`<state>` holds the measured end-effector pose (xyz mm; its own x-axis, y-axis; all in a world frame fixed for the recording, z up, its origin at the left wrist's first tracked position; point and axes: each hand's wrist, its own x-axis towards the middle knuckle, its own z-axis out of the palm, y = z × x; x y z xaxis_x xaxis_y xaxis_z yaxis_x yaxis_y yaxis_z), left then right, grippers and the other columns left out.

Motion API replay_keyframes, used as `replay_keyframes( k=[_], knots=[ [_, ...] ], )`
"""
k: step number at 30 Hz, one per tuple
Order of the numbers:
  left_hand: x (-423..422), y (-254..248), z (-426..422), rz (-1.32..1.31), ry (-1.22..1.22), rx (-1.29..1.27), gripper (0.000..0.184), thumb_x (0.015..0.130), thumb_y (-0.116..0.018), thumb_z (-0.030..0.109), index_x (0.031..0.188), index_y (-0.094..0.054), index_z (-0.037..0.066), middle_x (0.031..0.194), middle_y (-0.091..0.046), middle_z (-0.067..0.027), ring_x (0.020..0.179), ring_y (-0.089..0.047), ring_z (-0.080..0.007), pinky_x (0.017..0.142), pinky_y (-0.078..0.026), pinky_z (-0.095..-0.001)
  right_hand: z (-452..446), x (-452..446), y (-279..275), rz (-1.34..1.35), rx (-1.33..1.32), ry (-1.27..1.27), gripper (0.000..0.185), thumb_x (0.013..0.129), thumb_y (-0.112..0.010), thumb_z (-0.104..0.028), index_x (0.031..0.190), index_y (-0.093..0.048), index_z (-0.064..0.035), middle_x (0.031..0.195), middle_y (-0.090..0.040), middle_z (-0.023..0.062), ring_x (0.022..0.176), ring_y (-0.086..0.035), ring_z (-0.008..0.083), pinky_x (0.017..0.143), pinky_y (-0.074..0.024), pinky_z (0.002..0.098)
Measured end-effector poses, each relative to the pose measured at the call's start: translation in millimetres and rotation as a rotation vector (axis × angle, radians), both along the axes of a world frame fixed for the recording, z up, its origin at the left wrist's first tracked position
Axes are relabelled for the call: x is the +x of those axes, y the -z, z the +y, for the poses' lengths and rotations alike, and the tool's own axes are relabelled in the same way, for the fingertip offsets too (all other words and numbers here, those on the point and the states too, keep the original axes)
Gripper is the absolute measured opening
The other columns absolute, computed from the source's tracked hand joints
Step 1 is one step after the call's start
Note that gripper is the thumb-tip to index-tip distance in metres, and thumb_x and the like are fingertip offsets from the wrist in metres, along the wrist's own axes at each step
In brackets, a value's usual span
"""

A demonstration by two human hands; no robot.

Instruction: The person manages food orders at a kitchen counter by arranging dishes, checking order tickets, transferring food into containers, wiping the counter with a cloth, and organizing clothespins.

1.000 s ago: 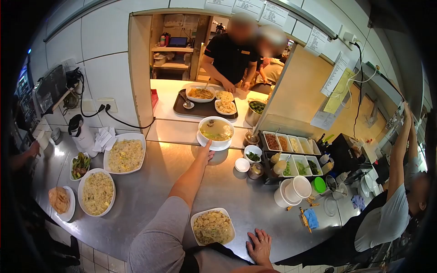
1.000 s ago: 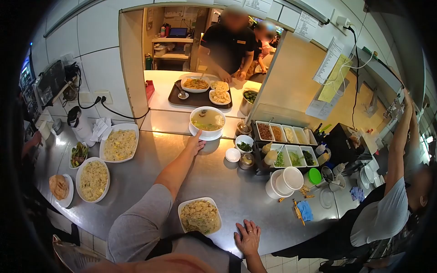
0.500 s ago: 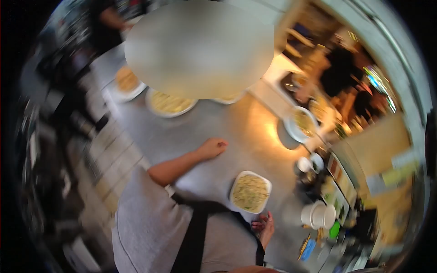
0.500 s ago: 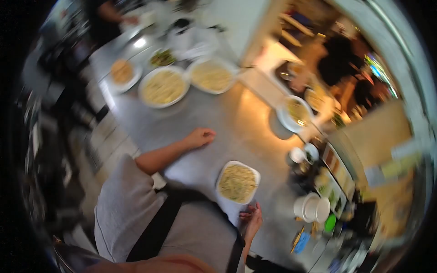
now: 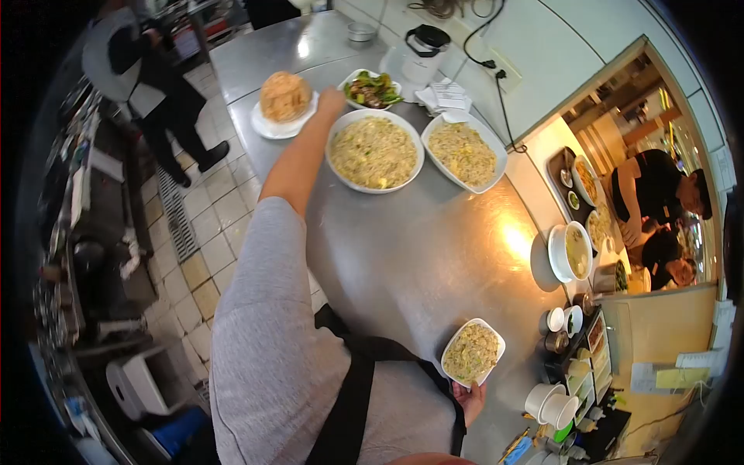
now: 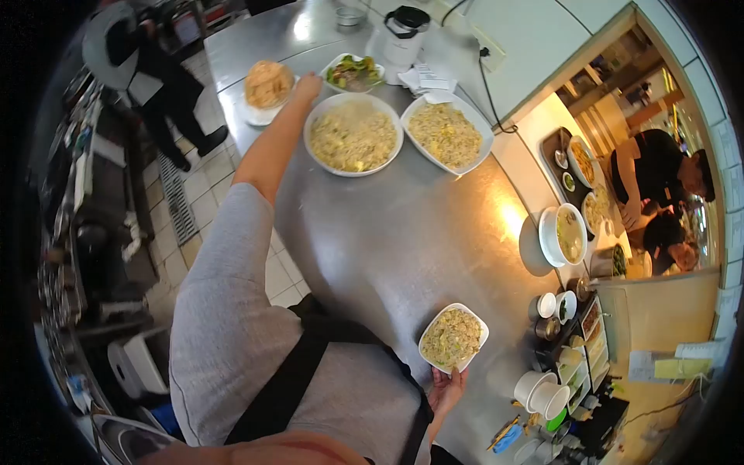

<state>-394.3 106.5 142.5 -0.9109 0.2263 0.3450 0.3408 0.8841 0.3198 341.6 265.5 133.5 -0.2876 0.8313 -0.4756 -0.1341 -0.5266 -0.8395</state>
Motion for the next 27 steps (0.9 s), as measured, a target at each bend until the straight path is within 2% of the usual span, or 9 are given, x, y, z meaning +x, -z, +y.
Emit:
replay_keyframes(
  k=[1,2,9,11,14,16,20,24,27],
  knots=[
    [-32,9,-2,0.041,0.17,-0.376,0.024,0.082,-0.049,0.015,0.091,-0.067,0.003,0.095,-0.067,-0.0165,0.086,-0.065,-0.0303,0.076,-0.051,-0.0423,0,-2,3,0.004,0.009,-0.01,0.036,0.091,-0.043,-0.01,0.126,-0.042,-0.004,0.105,-0.061,0.0137,0.076,-0.066,0.0241,0.063,-0.0573,0.0338],
    [-58,20,-2,0.007,0.184,-0.451,0.023,0.082,-0.05,0.015,0.091,-0.066,0.002,0.095,-0.066,-0.0166,0.086,-0.065,-0.0303,0.075,-0.052,-0.0418,1,0,10,0.009,0.016,-0.007,0.036,0.091,-0.044,-0.009,0.127,-0.042,-0.0041,0.106,-0.061,0.0133,0.078,-0.066,0.0238,0.063,-0.0575,0.034],
    [-124,27,21,0.005,0.269,-0.444,0.023,0.083,-0.052,0.014,0.092,-0.062,-0.004,0.095,-0.063,-0.0177,0.083,-0.064,-0.0302,0.072,-0.055,-0.0386,-8,-7,7,0.051,0.096,0.223,0.042,0.091,-0.042,-0.008,0.132,-0.033,-0.0068,0.118,-0.055,0.0174,0.095,-0.063,0.0274,0.069,-0.058,0.0367],
    [-132,24,29,-0.051,0.218,-0.205,0.023,0.083,-0.052,0.013,0.093,-0.061,-0.006,0.095,-0.062,-0.0179,0.082,-0.064,-0.0302,0.072,-0.056,-0.0376,4,-1,7,0.033,0.089,0.32,0.042,0.091,-0.043,-0.009,0.132,-0.036,-0.0065,0.114,-0.057,0.0155,0.088,-0.064,0.0241,0.068,-0.0577,0.0349],
    [-101,13,24,-0.312,0.115,0.749,0.024,0.083,-0.053,0.012,0.093,-0.059,-0.009,0.095,-0.061,-0.0184,0.08,-0.063,-0.0302,0.07,-0.057,-0.0362,19,16,1,0.115,0.092,0.316,0.04,0.092,-0.045,-0.011,0.131,-0.039,-0.0059,0.109,-0.058,0.0115,0.08,-0.065,0.0204,0.066,-0.0561,0.0292],
    [-81,1,7,-0.375,0.089,1.099,0.025,0.083,-0.054,0.012,0.094,-0.058,-0.011,0.095,-0.06,-0.0187,0.08,-0.063,-0.0302,0.07,-0.058,-0.0353,31,43,5,0.092,0.162,0.339,0.036,0.092,-0.045,-0.013,0.127,-0.044,-0.0053,0.104,-0.06,0.0083,0.076,-0.064,0.0183,0.064,-0.0544,0.0269],
    [-33,-22,-19,-0.449,0.128,1.324,0.027,0.084,-0.055,0.011,0.094,-0.055,-0.014,0.096,-0.059,-0.0192,0.078,-0.062,-0.0301,0.068,-0.06,-0.0334,48,121,-19,-0.2,0.421,0.53,0.029,0.091,-0.051,-0.018,0.117,-0.055,-0.0042,0.095,-0.061,0.004,0.069,-0.063,0.0139,0.058,-0.0496,0.0236],
    [1,-32,-47,-0.474,0.315,1.288,0.026,0.083,-0.054,0.007,0.089,-0.053,-0.018,0.095,-0.057,-0.0212,0.081,-0.062,-0.0321,0.071,-0.06,-0.0353,96,241,-49,-0.622,0.653,0.657,0.025,0.089,-0.055,-0.022,0.104,-0.062,-0.0032,0.082,-0.064,0.004,0.067,-0.06,0.0092,0.057,-0.0467,0.0249],
    [86,-35,-56,-0.586,0.364,1.27,0.025,0.082,-0.054,0.007,0.09,-0.053,-0.017,0.099,-0.057,-0.0213,0.085,-0.062,-0.0316,0.074,-0.059,-0.0356,146,329,-65,-1.282,0.763,0.701,0.024,0.085,-0.056,-0.027,0.093,-0.068,-0.0076,0.083,-0.067,0.0111,0.073,-0.065,0.0236,0.065,-0.0496,0.036]
  ],
)
